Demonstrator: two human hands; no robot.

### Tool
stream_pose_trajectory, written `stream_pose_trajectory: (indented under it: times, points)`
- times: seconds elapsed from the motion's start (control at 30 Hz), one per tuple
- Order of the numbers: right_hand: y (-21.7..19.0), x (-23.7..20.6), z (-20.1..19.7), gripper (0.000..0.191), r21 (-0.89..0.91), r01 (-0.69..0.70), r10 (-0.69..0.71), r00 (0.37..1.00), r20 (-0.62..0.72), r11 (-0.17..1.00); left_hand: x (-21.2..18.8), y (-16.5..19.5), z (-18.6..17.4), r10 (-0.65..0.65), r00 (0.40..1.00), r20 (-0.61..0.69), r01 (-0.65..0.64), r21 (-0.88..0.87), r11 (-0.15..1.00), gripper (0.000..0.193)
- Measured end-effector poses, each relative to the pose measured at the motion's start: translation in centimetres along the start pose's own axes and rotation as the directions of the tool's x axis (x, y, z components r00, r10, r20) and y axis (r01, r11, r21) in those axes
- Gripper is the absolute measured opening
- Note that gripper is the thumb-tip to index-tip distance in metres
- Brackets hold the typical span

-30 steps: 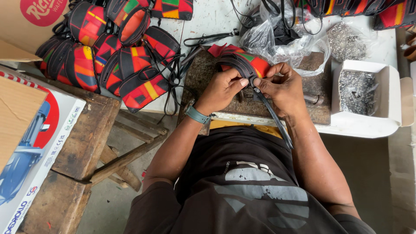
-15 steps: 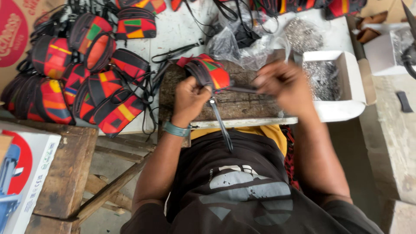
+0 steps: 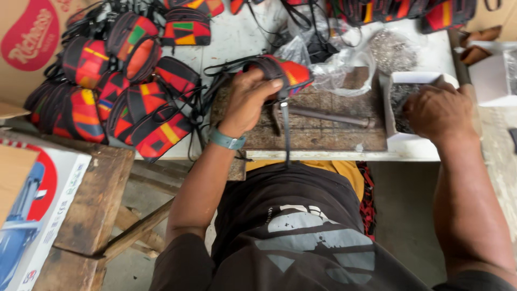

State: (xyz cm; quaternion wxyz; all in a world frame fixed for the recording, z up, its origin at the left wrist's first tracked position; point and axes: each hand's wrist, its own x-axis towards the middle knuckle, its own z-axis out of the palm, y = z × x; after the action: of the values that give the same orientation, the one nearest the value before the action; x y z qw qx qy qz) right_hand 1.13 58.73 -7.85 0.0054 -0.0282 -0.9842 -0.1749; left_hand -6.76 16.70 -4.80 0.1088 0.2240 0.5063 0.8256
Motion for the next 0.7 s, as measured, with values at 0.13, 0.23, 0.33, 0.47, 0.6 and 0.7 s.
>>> stream_pose_trajectory:
  times: [0.13, 0.23, 0.33, 0.47, 0.6, 0.7]
  points:
    - [0.1, 0.1, -0.9, 0.027, 0.074, 0.003, -0.008, 0.998, 0.059, 0.997, 1.1, 0.1, 0.6, -0.015, 0.999, 0.033, 0.015, -0.009, 1.0, 0.021]
    - [0.4, 0.2, -2.0, 0.03, 0.046, -0.028, 0.02, 0.985, 0.174, 0.999, 1.3, -0.3, 0.6, -0.006, 0.998, 0.059, 0.01, -0.054, 0.999, 0.02]
    - [0.4, 0.3, -2.6, 0.032, 0.032, -0.048, 0.039, 0.969, 0.243, 0.998, 1.4, -0.5, 0.7, 0.007, 0.999, 0.049, -0.006, -0.024, 1.0, 0.02]
    - [-0.2, 0.2, -2.7, 0.041, 0.051, -0.083, 0.07, 0.973, 0.22, 0.995, 1.3, -0.4, 1.1, 0.019, 0.997, 0.069, -0.024, 0.082, 0.996, 0.021]
    - [-0.5, -0.1, -2.8, 0.041, 0.005, -0.024, 0.022, 0.977, 0.214, 1.0, 1.2, -0.4, 1.4, 0.059, 0.994, 0.089, -0.064, 0.054, 0.996, 0.022]
    - [0.0, -0.4, -3.4, 0.039, 0.055, -0.023, 0.015, 0.988, 0.151, 0.998, 1.5, -0.9, 1.3, 0.057, 0.997, 0.052, -0.057, 0.003, 0.998, 0.025]
